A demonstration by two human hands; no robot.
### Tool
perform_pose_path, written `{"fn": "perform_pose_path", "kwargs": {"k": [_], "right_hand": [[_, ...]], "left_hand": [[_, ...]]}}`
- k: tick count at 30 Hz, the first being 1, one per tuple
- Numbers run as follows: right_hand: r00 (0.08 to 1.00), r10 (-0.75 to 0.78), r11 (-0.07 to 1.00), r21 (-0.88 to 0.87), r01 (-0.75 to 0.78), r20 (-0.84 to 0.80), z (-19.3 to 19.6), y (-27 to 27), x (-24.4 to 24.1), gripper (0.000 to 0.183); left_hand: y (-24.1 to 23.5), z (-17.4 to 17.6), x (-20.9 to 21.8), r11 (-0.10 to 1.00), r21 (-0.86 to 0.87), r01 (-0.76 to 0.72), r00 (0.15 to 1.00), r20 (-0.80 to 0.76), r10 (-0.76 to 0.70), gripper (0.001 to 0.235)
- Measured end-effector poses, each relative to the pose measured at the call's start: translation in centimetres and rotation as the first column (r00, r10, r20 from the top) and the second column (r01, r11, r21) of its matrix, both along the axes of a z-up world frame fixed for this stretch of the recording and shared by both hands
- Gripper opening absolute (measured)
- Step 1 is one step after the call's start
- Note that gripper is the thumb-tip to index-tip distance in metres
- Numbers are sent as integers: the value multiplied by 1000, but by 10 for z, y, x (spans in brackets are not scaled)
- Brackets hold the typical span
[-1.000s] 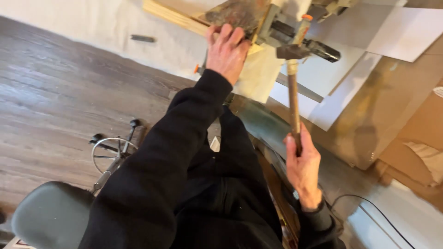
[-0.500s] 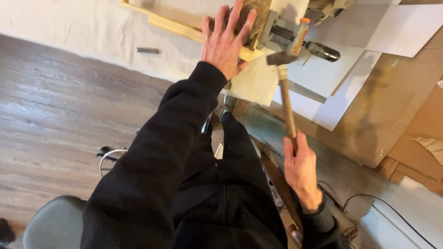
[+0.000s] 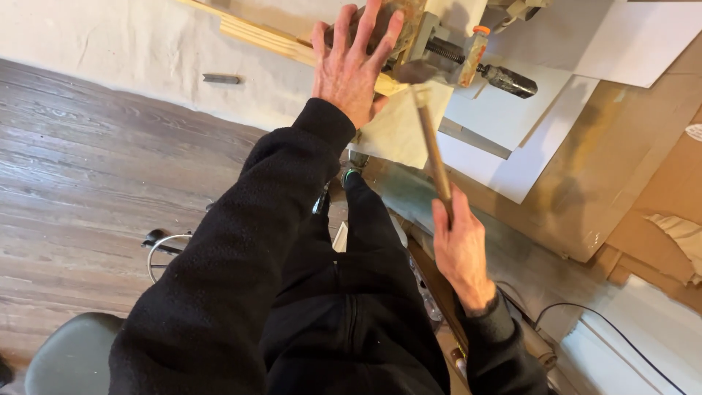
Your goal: Assembling wooden picture frame segments using glue, a corner clamp, and a hammer.
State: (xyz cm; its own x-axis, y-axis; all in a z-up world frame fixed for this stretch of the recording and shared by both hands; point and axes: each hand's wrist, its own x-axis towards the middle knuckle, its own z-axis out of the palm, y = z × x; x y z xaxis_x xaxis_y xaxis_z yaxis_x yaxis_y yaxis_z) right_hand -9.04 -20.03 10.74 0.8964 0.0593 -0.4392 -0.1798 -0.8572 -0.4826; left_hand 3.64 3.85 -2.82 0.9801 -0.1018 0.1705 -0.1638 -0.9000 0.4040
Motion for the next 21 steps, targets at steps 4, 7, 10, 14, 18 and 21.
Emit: {"fn": "perform_pose_path", "kwargs": {"k": [4, 7, 10, 14, 18, 21], "right_hand": [[989, 22, 996, 80, -34, 146, 2, -1, -5, 35], [997, -24, 998, 58, 20, 77, -9, -1, 1, 35], [998, -69, 998, 6, 69, 7, -2, -3, 5, 33], [978, -35, 996, 83, 18, 208, 3, -8, -9, 31], [979, 49, 997, 44, -59, 196, -43, -25, -11, 29], [996, 43, 999, -28, -41, 75, -20, -16, -9, 31]], "left_hand": [[-1, -3, -2, 999, -38, 11, 999, 34, -9, 125], [-1, -1, 0, 1000, -10, 2, 1000, 2, -2, 126], [-2, 8, -1, 1000, 7, 1, 1000, -16, -1, 126], [-1, -4, -4, 999, -36, -12, 995, 100, 15, 124], [-1, 14, -1, 1000, -8, 6, 999, -48, -6, 125], [-1, 8, -4, 1000, -8, 4, 1000, -30, -5, 124]]}}
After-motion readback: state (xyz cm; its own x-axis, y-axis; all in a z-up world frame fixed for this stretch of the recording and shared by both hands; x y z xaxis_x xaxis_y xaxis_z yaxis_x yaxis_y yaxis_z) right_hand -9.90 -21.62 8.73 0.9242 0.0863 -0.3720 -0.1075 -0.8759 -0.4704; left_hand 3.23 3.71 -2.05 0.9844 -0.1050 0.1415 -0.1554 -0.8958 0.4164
